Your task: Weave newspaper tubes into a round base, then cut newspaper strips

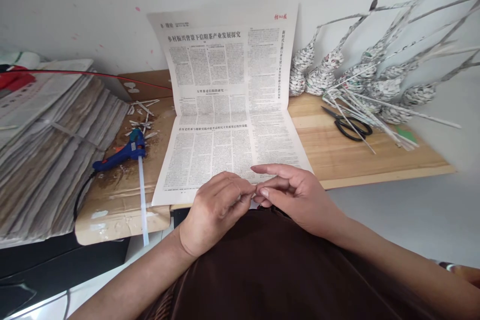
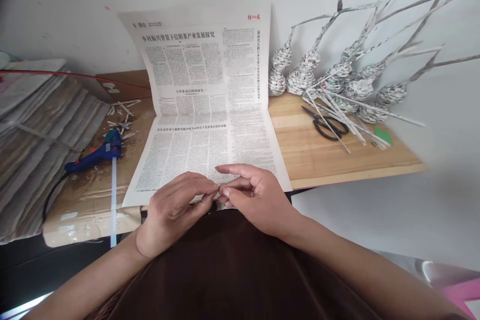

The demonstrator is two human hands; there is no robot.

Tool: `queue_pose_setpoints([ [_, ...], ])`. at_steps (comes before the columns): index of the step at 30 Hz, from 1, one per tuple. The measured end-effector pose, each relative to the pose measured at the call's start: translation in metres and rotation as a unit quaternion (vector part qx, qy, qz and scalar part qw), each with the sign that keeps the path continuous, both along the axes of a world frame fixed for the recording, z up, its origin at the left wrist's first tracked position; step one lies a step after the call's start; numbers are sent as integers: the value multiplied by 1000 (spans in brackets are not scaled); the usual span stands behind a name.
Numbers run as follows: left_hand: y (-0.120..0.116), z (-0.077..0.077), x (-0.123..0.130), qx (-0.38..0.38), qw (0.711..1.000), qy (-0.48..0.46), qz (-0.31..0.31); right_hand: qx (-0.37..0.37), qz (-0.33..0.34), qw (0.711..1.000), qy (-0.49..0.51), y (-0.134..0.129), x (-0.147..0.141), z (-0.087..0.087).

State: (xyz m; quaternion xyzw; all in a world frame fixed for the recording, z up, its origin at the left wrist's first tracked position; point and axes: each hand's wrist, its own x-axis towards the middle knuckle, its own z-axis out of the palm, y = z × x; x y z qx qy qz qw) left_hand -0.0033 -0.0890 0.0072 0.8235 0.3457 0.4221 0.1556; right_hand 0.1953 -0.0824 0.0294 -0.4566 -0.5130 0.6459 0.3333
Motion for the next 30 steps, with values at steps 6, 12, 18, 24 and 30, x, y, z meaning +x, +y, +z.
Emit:
queue_pose_setpoints([
  [6,-2,0,4,-102,991,-50,66,11,-10,1000,2,-2,1,0],
  [12,-4,-3,4,-196,968,-129,93,8,-23,1000,1,1,2,2],
  [18,-5,-1,4,-156,979,-111,75,4,-15,1000,5,0,2,-1],
  [24,-5,1,5,-119,987,-79,72,8,-10,1000,-1,-2,2,0],
  [30,-5,4,4,-61,995,-55,51,-8,-1,1000,10,-2,2,-3],
])
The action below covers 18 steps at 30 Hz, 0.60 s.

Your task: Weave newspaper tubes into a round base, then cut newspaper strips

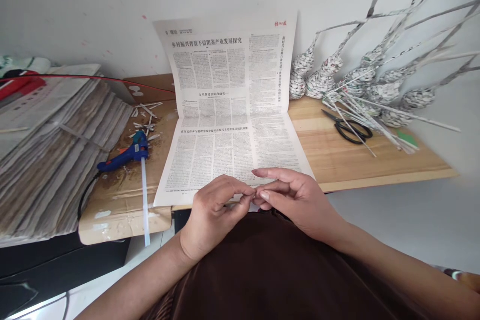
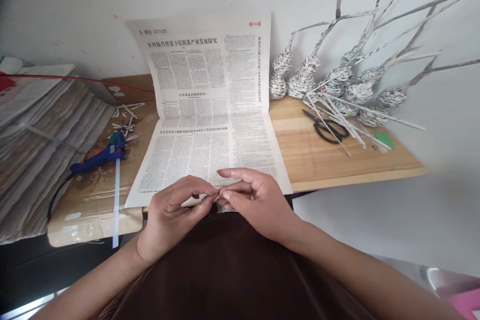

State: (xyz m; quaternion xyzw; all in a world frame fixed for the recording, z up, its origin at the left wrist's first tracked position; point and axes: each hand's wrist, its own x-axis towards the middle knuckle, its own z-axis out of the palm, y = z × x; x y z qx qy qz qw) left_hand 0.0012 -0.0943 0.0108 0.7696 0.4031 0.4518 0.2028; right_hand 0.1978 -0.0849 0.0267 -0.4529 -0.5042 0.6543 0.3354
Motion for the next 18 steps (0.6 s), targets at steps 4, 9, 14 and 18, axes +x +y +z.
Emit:
queue_pose_setpoints([
  [4,0,0,0,36,999,15,-19,-10,10,1000,17,1,2,-5],
  [9,0,-3,-2,31,999,25,-33,-20,18,999,31,1,3,-7],
  [14,0,-8,-5,2,999,13,-42,-26,30,999,36,1,4,-9],
  [18,-2,-8,-4,-26,997,14,-67,-24,19,999,35,3,5,-9],
])
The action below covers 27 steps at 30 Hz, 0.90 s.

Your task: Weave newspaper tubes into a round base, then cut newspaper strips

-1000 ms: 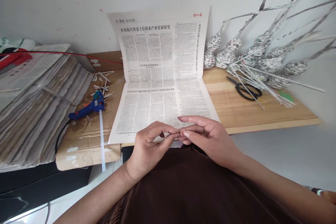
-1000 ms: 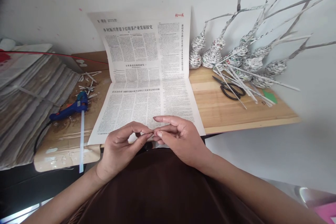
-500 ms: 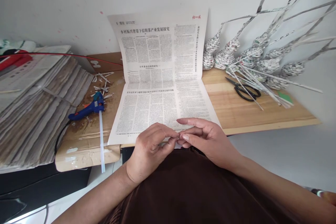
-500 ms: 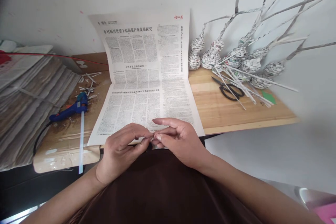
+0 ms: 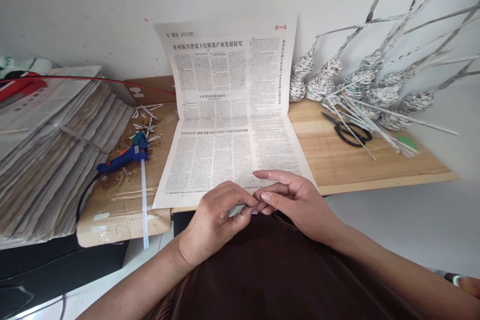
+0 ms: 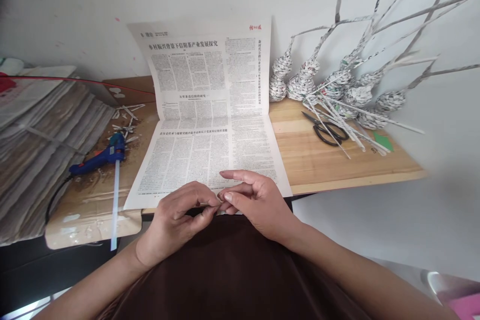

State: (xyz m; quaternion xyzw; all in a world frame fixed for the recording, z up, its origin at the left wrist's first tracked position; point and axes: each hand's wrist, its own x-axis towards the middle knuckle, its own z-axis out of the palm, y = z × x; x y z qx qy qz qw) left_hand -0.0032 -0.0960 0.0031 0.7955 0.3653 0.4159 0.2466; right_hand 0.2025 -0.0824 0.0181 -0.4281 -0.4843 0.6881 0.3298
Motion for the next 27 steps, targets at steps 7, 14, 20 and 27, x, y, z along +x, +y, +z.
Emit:
queue_pose_setpoints([
  [7,-2,5,-3,-72,994,-49,71,12,-33,998,55,3,0,-3],
  [14,-7,-7,-23,-130,980,-78,131,11,-51,996,65,5,0,-6],
  [20,-21,-9,-48,-136,969,-38,201,4,-42,998,51,5,2,-7],
  [27,-41,-6,-77,-158,967,54,195,18,-44,999,12,5,1,-5],
])
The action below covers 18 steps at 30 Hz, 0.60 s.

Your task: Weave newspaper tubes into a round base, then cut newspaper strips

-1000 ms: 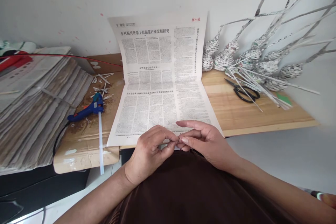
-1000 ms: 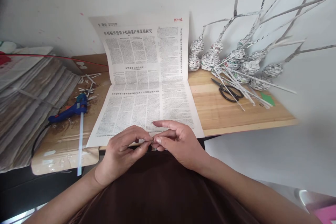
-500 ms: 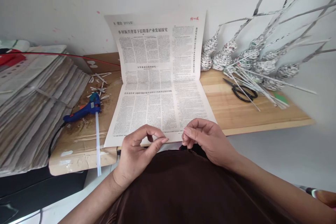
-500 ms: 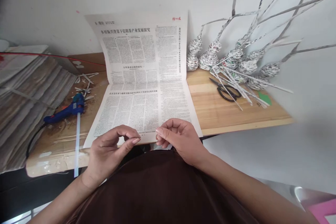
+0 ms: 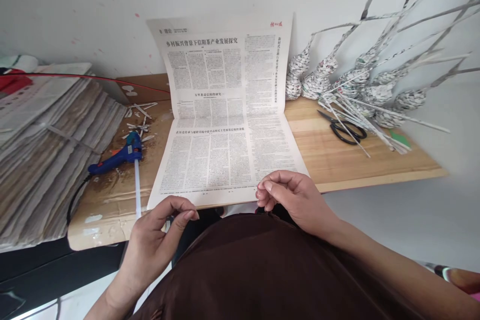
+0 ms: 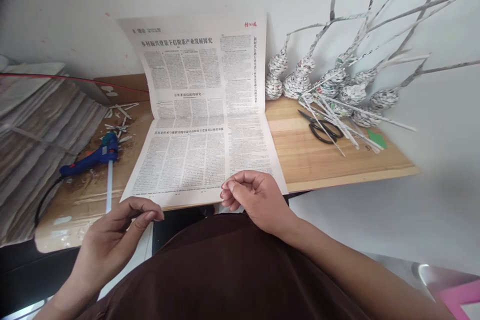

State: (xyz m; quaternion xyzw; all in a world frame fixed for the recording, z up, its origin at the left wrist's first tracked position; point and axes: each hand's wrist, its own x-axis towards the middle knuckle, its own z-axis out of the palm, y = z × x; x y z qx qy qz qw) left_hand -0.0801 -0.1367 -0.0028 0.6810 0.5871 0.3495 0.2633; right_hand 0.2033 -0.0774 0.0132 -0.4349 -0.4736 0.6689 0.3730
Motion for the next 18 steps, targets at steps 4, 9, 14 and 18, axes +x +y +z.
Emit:
queue_pose_setpoints([
  [4,-4,-1,-1,2,999,31,-17,8,-1,1000,-5,-2,-1,2],
  [9,-2,-2,8,15,999,26,-27,5,5,1000,-24,-3,-1,5],
  [14,-2,-1,10,21,999,41,-20,15,7,999,-44,-5,3,2],
  [18,-2,-5,5,19,999,48,0,22,3,999,-48,-7,7,-3],
])
